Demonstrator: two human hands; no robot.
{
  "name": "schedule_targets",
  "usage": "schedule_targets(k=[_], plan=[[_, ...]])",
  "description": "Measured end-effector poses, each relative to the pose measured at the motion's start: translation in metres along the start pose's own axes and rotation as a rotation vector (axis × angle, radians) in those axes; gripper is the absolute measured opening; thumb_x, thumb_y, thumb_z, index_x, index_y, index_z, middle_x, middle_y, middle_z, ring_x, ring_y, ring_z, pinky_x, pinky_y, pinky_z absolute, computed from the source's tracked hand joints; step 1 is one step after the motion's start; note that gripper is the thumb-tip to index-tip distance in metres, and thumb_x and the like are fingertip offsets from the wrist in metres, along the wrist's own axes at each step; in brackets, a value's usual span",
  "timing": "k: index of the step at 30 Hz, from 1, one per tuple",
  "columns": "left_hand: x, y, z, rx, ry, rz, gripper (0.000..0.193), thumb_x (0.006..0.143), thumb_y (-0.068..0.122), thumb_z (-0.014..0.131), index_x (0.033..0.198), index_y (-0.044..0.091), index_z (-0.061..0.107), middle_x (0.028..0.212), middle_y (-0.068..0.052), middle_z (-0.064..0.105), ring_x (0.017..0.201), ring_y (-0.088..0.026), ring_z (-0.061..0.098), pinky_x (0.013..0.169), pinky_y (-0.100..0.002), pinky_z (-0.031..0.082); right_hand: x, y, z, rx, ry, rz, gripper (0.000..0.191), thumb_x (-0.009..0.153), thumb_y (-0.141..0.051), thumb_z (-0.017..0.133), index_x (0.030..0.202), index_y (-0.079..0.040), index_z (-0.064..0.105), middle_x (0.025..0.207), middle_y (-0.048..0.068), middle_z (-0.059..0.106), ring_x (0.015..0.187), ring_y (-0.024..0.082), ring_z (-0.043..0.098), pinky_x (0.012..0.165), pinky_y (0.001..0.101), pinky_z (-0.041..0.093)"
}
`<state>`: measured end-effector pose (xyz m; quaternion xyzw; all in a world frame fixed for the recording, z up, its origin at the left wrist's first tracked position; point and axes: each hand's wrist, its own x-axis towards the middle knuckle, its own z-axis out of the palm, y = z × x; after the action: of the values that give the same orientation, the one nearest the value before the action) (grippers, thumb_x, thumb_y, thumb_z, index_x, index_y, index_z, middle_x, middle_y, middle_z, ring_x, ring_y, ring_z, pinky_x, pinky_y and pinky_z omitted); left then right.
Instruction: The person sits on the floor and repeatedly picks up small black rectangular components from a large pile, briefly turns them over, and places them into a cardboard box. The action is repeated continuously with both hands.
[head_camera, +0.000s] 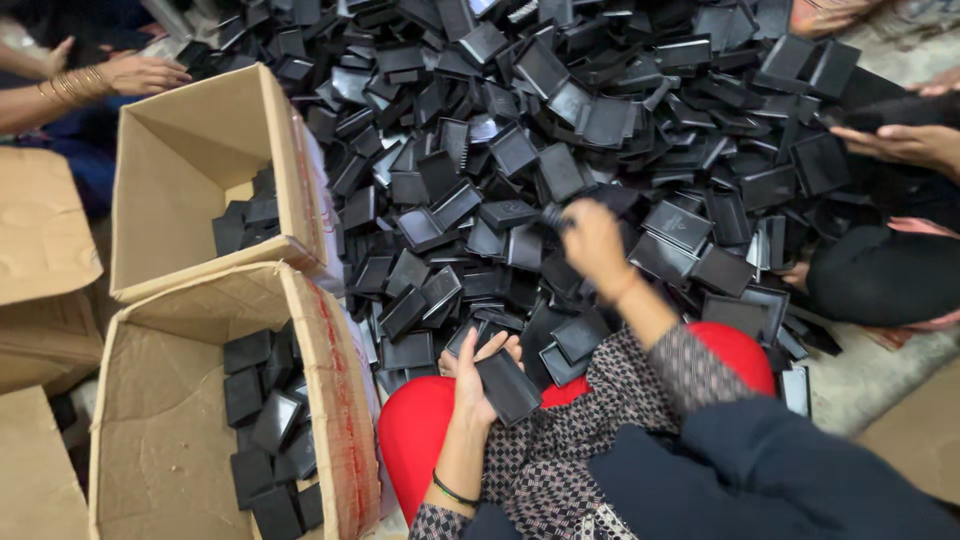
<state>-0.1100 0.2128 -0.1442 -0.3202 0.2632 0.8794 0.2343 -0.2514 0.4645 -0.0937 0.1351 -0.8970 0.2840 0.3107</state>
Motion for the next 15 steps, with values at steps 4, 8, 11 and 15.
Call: schedule_targets(k=[4, 8, 11, 15], plan=[[0.029, -0.008, 0.019, -0.08, -0.183, -0.049, 0.075, 0.087, 0.072, 0.062, 0.109, 0.0, 0.067, 0.096, -0.016, 0.072, 0.082, -0.028, 0.07, 0.076, -0.04, 0.059, -0.085, -0.083, -0.031, 0.464, -0.244, -0.005, 0.026, 0.082, -0.008, 0.068, 0.108, -0.003, 0.068, 0.113, 0.017, 0.072, 0.11, 0.035, 0.069, 0.1, 0.0418, 0.055], [0.042, -0.023, 0.033, 0.205, -0.179, 0.496, 0.048, 0.102, 0.042, 0.07, 0.129, 0.004, 0.059, 0.114, -0.009, 0.065, 0.101, -0.022, 0.065, 0.088, -0.036, 0.055, -0.119, -0.108, -0.061, 0.721, -0.322, 0.095, 0.053, 0.083, -0.019, 0.078, 0.125, 0.003, 0.056, 0.138, 0.025, 0.057, 0.126, 0.035, 0.058, 0.105, 0.0417, 0.044], [0.03, -0.03, 0.042, 0.469, -0.14, 0.774, 0.058, 0.098, 0.046, 0.064, 0.138, 0.003, 0.059, 0.122, -0.01, 0.065, 0.108, -0.021, 0.063, 0.094, -0.033, 0.052, -0.121, -0.107, -0.07, 0.704, -0.301, 0.209, 0.051, 0.088, -0.022, 0.076, 0.132, -0.002, 0.06, 0.137, 0.022, 0.061, 0.128, 0.033, 0.061, 0.108, 0.0403, 0.046], [0.008, -0.014, 0.048, 0.212, -0.195, 0.573, 0.071, 0.099, 0.063, 0.043, 0.14, 0.006, 0.058, 0.123, -0.012, 0.067, 0.109, -0.022, 0.064, 0.097, -0.034, 0.053, -0.128, -0.119, -0.067, 0.693, -0.276, 0.235, 0.045, 0.092, -0.022, 0.075, 0.134, -0.008, 0.066, 0.137, 0.021, 0.065, 0.129, 0.034, 0.063, 0.112, 0.0413, 0.047]])
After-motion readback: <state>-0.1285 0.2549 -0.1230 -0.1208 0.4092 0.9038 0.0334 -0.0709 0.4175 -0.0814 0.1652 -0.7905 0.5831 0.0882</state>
